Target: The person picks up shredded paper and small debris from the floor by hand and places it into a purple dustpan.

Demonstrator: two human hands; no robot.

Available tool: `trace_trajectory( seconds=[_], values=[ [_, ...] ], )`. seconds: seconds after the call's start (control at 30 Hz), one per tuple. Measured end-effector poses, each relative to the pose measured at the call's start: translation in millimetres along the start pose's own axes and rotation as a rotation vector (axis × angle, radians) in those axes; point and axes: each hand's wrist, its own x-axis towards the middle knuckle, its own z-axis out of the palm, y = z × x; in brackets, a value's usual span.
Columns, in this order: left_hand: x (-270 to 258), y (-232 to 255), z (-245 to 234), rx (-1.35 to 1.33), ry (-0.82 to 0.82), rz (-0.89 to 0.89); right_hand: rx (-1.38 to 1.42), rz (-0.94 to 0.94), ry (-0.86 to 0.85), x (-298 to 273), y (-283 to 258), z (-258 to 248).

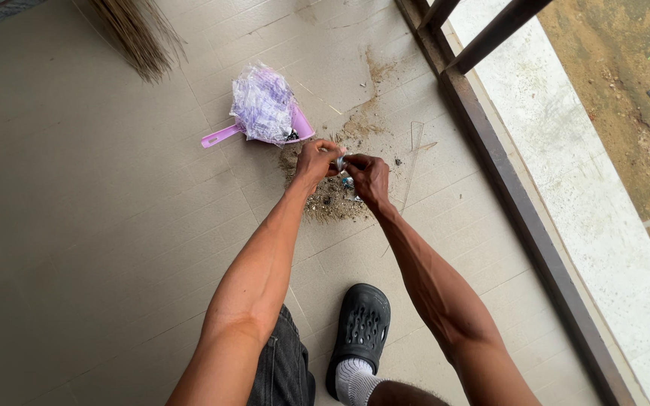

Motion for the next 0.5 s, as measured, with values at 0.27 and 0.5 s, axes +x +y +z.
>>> trace_trajectory(
  seconds=[0.27, 0.5],
  values=[
    [6.6, -8.9, -7.1, 0.046, -0.011, 0.104, 0.197, 0.008, 0.009, -6.1, -17.4, -9.7],
    [-15.2, 16.8, -18.0, 0.052, 0.04, 0.097, 0.273, -0.061, -0.191, -11.5, -41.8, -6.2]
  ],
)
